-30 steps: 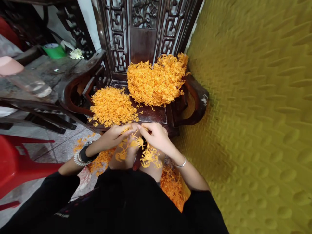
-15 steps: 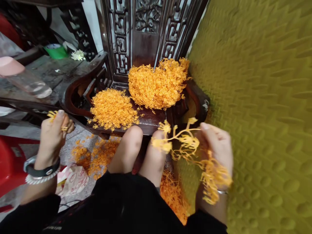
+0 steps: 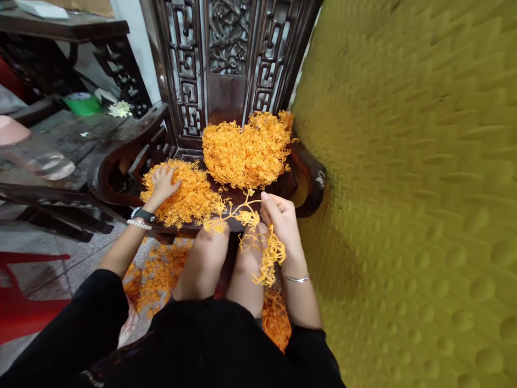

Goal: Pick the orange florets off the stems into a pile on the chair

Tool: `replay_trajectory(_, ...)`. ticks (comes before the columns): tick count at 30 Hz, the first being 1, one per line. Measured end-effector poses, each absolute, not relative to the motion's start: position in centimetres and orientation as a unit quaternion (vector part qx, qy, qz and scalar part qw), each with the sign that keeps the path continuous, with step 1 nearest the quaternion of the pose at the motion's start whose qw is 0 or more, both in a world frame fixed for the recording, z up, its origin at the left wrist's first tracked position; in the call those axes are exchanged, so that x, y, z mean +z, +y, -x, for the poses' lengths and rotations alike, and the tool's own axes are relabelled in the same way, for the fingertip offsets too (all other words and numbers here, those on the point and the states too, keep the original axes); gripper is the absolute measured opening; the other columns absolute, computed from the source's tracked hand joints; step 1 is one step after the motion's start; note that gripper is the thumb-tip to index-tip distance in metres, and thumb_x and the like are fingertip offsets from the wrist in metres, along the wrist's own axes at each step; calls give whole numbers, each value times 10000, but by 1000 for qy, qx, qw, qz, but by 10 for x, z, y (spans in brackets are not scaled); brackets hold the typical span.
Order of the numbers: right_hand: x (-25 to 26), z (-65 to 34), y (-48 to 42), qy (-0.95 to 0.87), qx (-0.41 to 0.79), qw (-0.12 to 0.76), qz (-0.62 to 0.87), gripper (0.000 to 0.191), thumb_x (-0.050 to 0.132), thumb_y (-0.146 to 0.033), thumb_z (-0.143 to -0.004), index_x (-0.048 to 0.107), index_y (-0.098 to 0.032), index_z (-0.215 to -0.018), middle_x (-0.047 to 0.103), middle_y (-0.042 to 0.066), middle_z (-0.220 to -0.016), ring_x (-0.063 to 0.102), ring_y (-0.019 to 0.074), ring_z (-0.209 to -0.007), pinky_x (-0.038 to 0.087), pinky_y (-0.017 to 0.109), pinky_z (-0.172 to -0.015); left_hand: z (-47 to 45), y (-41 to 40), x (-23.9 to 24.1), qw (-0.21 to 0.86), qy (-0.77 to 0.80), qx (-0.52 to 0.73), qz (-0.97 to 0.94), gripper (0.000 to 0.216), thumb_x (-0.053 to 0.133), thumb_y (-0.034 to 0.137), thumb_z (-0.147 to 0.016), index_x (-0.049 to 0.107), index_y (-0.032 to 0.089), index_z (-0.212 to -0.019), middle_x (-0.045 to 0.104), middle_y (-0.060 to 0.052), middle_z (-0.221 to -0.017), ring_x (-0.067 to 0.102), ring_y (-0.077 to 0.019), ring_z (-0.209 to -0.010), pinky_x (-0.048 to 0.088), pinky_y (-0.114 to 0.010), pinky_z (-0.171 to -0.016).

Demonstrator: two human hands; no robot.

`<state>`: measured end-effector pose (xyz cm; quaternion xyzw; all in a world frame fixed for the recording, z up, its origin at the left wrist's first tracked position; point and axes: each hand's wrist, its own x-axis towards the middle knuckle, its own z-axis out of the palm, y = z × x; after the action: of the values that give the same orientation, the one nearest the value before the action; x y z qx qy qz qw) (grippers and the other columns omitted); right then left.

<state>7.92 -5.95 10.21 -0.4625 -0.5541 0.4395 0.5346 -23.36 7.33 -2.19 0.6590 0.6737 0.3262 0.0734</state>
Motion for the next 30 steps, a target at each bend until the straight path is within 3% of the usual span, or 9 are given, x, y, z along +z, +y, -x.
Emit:
replay_trajectory(2, 99, -78, -56, -553, 427, 542, 467, 534, 607, -505, -805, 326, -192, -474, 271, -67, -425, 224, 53, -402, 144, 259, -424, 221, 61, -9, 129, 612, 411, -663, 397, 501, 329, -854, 527, 148, -1207, 456, -164, -1384, 352, -302, -1324, 237, -505, -1104)
replay_trajectory(4, 96, -74, -53, -555, 420, 541, 471, 530, 612, -508, -799, 336, -189, -478, 273, -67, -439, 225, 52, -410, 139, 262, -430, 202, 40, 13, 236, 508, 481, -675, 411, 400, 412, -909, 503, 169, -1224, 536, -146, -1304, 505, -235, -1201, 378, -430, -1032)
replay_trajectory(8, 91, -62, -50, -556, 418, 547, 466, 522, 597, -498, -816, 339, -187, -486, 285, -64, -442, 228, 53, -420, 140, 267, -444, 160, -16, 58, 410, 343, 473, -700, 575, 332, 572, -898, 395, 205, -1336, 542, -151, -1299, 580, -216, -1095, 493, -343, -858)
replay_trajectory(11, 89, -53, -53, -551, 399, 559, 474, 519, 585, -501, -823, 323, -190, -501, 276, -64, -452, 228, 57, -432, 141, 266, -449, 134, -50, 71, 405, 338, 474, -705, 694, 472, 614, -823, 347, 216, -1377, 534, -146, -1300, 576, -232, -1075, 503, -315, -775)
replay_trajectory(13, 87, -48, -55, -550, 385, 557, 489, 521, 573, -513, -825, 309, -192, -510, 270, -63, -464, 221, 58, -443, 146, 264, -451, 121, -65, 70, 385, 391, 477, -686, 657, 534, 574, -812, 382, 226, -1348, 567, -120, -1241, 592, -220, -1009, 498, -307, -732)
replay_trajectory(17, 83, -40, -60, -541, 357, 575, 499, 516, 556, -495, -841, 277, -197, -525, 255, -61, -490, 218, 62, -460, 161, 266, -459, 102, -73, 54, 335, 514, 516, -598, 340, 420, 474, -913, 542, 208, -1085, 636, -59, -956, 598, -159, -801, 473, -298, -705)
replay_trajectory(20, 81, -38, -63, -535, 318, 594, 510, 505, 522, -487, -863, 257, -203, -540, 236, -58, -507, 218, 67, -468, 170, 269, -464, 97, -70, 40, 327, 543, 520, -572, 348, 371, 498, -925, 555, 202, -904, 596, -27, -755, 561, -142, -672, 452, -287, -634)
replay_trajectory(25, 71, -33, -68, -522, 201, 634, 534, 484, 469, -461, -897, 237, -208, -556, 211, -53, -540, 196, 80, -497, 176, 269, -472, 95, -68, 29, 343, 536, 538, -552, 387, 304, 510, -942, 533, 208, -862, 604, -38, -791, 580, -155, -752, 464, -288, -670)
replay_trajectory(30, 60, -27, -71, -547, 223, 608, 530, 448, 441, -430, -917, 268, -208, -569, 250, -51, -538, 231, 84, -489, 203, 261, -469, 91, -64, 36, 354, 531, 546, -542, 386, 408, 544, -895, 474, 202, -728, 520, 4, -663, 505, -122, -624, 423, -258, -592)
